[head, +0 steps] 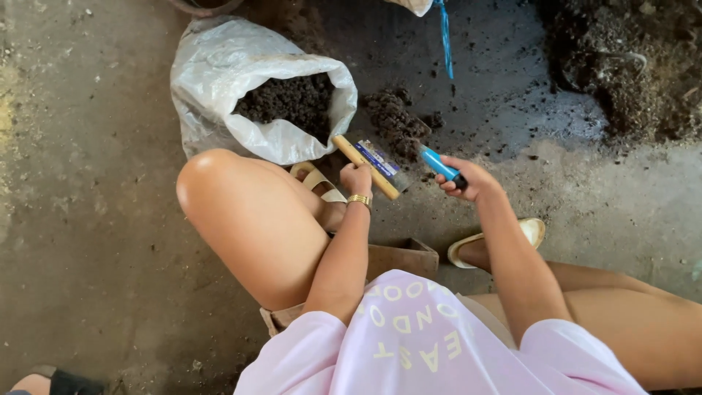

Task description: Scooping soil from a pile into a plastic sack using a hand trowel and a brush.

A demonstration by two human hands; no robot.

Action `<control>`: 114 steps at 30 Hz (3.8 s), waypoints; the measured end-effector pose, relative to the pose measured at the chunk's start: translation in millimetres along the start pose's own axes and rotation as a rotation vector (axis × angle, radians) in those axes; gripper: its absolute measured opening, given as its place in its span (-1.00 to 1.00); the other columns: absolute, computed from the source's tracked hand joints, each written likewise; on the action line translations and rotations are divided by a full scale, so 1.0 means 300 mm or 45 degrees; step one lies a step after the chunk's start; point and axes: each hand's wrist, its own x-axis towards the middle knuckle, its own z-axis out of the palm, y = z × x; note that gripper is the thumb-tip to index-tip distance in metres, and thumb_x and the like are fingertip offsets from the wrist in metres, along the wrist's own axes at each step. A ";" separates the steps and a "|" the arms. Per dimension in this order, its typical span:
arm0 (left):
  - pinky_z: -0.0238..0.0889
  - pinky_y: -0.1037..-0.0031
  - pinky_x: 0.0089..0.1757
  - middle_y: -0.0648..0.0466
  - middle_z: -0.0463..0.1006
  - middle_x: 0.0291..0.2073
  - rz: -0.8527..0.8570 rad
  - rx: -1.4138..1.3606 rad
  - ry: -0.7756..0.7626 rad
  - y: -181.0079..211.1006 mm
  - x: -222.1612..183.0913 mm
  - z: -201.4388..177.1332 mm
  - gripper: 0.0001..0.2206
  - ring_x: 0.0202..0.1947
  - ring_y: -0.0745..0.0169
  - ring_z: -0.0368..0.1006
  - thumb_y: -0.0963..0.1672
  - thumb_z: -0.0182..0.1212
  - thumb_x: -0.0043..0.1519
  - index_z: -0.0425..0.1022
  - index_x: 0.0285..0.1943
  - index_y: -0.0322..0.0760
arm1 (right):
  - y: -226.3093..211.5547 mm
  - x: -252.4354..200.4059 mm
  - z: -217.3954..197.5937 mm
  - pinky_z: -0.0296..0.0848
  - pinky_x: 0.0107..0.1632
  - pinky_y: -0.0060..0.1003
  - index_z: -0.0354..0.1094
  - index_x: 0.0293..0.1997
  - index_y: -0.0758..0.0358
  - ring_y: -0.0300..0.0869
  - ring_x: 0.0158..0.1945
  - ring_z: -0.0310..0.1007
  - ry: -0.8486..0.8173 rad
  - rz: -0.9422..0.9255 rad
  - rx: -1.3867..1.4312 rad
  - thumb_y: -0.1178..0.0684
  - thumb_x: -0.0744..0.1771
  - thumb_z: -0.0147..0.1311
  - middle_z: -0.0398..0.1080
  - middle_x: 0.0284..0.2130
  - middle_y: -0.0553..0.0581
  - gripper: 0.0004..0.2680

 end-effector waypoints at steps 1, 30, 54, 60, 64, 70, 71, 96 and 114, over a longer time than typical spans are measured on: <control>0.49 0.29 -0.14 -0.07 0.68 -0.31 -0.001 -0.018 -0.013 0.011 -0.020 -0.004 -0.77 -0.13 -0.10 0.62 -0.14 0.27 0.04 0.68 -0.13 -0.24 | -0.042 -0.014 0.031 0.03 -0.71 -0.52 0.21 0.06 0.22 -0.33 -0.66 0.20 -0.028 0.030 -0.085 -0.14 0.40 0.04 0.30 -0.50 0.11 -0.73; 0.41 0.29 -0.23 -0.04 0.64 -0.43 0.013 -0.160 0.040 -0.161 0.071 0.164 -0.87 -0.28 0.01 0.62 -0.17 0.27 0.09 0.68 -0.27 -0.29 | -0.065 0.355 0.756 0.53 -0.36 0.19 -0.03 0.55 -0.23 0.29 -0.37 0.52 0.495 -1.590 -1.955 -0.16 0.44 -0.05 0.33 -0.27 0.21 -0.56; 0.51 0.29 -0.16 -0.22 0.66 -0.21 0.088 -0.098 0.098 0.028 0.043 -0.076 -0.71 -0.11 -0.18 0.61 -0.21 0.32 0.07 0.64 -0.02 -0.43 | -0.205 0.315 -0.043 0.43 0.03 0.28 0.26 0.46 0.00 0.29 0.14 0.41 0.502 -0.949 -1.332 -0.01 0.42 0.18 0.37 0.24 0.17 -0.61; 0.52 0.26 -0.14 -0.18 0.66 -0.19 0.138 0.049 0.083 -0.024 0.081 -0.084 -0.73 -0.10 -0.16 0.61 -0.20 0.34 0.11 0.63 0.00 -0.40 | -0.137 0.378 -0.033 0.53 -0.23 0.17 0.20 0.47 -0.30 0.28 -0.27 0.59 0.614 -1.165 -1.925 -0.10 0.34 0.17 0.53 -0.24 0.38 -0.53; 0.52 0.27 -0.18 -0.21 0.64 -0.25 0.203 0.080 0.100 -0.031 0.085 -0.086 -0.77 -0.14 -0.16 0.61 -0.22 0.34 0.11 0.63 -0.06 -0.43 | -0.093 0.115 -0.060 0.47 -0.19 0.23 0.25 0.45 -0.11 0.36 -0.25 0.56 0.465 -1.086 -1.870 0.02 0.38 0.08 0.50 -0.21 0.46 -0.60; 0.52 0.24 -0.17 -0.20 0.64 -0.27 0.251 0.135 0.091 -0.020 0.084 -0.103 -0.79 -0.15 -0.14 0.61 -0.23 0.33 0.11 0.62 -0.09 -0.44 | -0.155 0.135 -0.369 0.43 -0.20 0.14 0.29 0.42 -0.25 0.22 -0.21 0.47 0.788 -0.936 -1.210 -0.01 0.37 0.18 0.49 0.04 0.26 -0.60; 0.52 0.23 -0.17 -0.18 0.64 -0.28 0.244 0.153 0.090 -0.018 0.081 -0.103 -0.80 -0.16 -0.12 0.61 -0.22 0.32 0.11 0.62 -0.10 -0.43 | -0.177 0.175 -0.450 0.44 -0.41 -0.02 0.34 0.40 -0.16 0.06 -0.42 0.48 0.875 -0.944 -0.910 0.02 0.39 0.17 0.50 0.03 0.23 -0.63; 0.51 0.27 -0.12 -0.25 0.61 -0.22 0.239 0.049 0.031 -0.150 0.218 -0.106 -0.75 -0.07 -0.11 0.57 -0.23 0.30 0.14 0.60 0.00 -0.48 | -0.265 0.146 -0.161 0.39 -0.06 0.32 0.26 0.47 0.03 0.60 -0.07 0.44 0.337 -0.809 -1.524 0.07 0.39 0.04 0.44 0.11 0.50 -0.59; 0.51 0.21 -0.10 -0.20 0.63 -0.22 0.284 0.237 -0.038 -0.138 0.222 -0.075 -0.73 -0.07 -0.16 0.58 -0.17 0.29 0.15 0.61 0.01 -0.41 | -0.159 0.133 -0.575 0.49 -0.47 -0.11 0.27 0.45 -0.26 0.04 -0.59 0.46 0.624 -0.714 -1.212 0.01 0.39 0.15 0.45 -0.53 0.23 -0.59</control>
